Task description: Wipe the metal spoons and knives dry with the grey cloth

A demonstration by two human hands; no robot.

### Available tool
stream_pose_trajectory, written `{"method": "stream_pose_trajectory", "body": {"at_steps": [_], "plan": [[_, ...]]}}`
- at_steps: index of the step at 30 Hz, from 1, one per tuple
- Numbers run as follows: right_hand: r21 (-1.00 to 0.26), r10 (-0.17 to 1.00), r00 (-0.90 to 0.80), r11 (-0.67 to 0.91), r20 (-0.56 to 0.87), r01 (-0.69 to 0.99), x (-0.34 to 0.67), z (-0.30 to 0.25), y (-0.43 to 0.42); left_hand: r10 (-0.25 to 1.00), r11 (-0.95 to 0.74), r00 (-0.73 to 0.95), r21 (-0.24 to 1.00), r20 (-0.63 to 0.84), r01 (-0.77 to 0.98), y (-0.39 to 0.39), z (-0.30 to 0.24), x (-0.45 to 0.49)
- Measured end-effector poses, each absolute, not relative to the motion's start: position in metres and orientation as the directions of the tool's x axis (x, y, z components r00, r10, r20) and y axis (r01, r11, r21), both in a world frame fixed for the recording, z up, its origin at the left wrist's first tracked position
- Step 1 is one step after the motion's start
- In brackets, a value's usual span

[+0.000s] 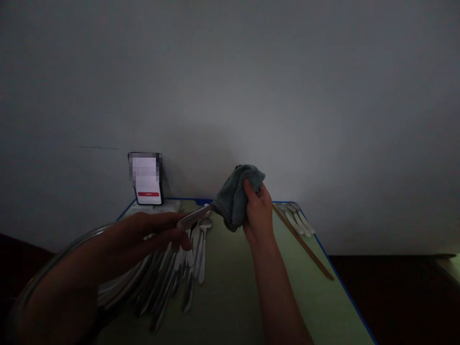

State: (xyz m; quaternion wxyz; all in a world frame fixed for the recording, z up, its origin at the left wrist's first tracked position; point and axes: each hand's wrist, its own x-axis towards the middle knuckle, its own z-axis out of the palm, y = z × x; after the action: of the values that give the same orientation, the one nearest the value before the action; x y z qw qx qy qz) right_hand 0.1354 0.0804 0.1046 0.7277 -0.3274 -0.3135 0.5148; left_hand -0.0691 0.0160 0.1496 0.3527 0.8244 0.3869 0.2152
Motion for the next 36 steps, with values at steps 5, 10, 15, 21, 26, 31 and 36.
{"method": "stream_pose_trajectory", "body": {"at_steps": [5, 10, 15, 21, 26, 31, 36], "plan": [[-0.796, 0.95, 0.298, 0.248, 0.089, -0.552, 0.131, 0.106, 0.078, 0.806, -0.467, 0.589, 0.682, 0.067, 0.562, 0.018, 0.148, -0.066], [-0.797, 0.96, 0.272, 0.22, 0.073, -0.563, 0.128, 0.107, 0.077, 0.8, -0.463, 0.599, 0.677, 0.041, 0.572, 0.019, 0.148, -0.065], [-0.815, 0.977, 0.208, 0.157, 0.046, -0.558, 0.126, 0.107, 0.076, 0.818, -0.447, 0.574, 0.669, 0.036, 0.594, 0.02, 0.149, -0.063], [-0.807, 0.99, 0.132, 0.118, 0.05, -0.579, 0.117, 0.105, 0.074, 0.818, -0.452, 0.573, 0.663, 0.042, 0.597, 0.021, 0.148, -0.055], [-0.819, 0.996, 0.086, 0.079, 0.036, -0.568, 0.109, 0.104, 0.071, 0.837, -0.429, 0.547, 0.646, 0.021, 0.631, 0.021, 0.148, -0.051], [-0.81, 0.997, 0.068, 0.077, 0.046, -0.582, 0.108, 0.103, 0.069, 0.837, -0.425, 0.547, 0.637, 0.007, 0.643, 0.021, 0.148, -0.05], [-0.807, 0.997, 0.068, 0.06, 0.025, -0.587, 0.11, 0.104, 0.069, 0.842, -0.424, 0.54, 0.624, 0.004, 0.656, 0.019, 0.152, -0.05]]}}
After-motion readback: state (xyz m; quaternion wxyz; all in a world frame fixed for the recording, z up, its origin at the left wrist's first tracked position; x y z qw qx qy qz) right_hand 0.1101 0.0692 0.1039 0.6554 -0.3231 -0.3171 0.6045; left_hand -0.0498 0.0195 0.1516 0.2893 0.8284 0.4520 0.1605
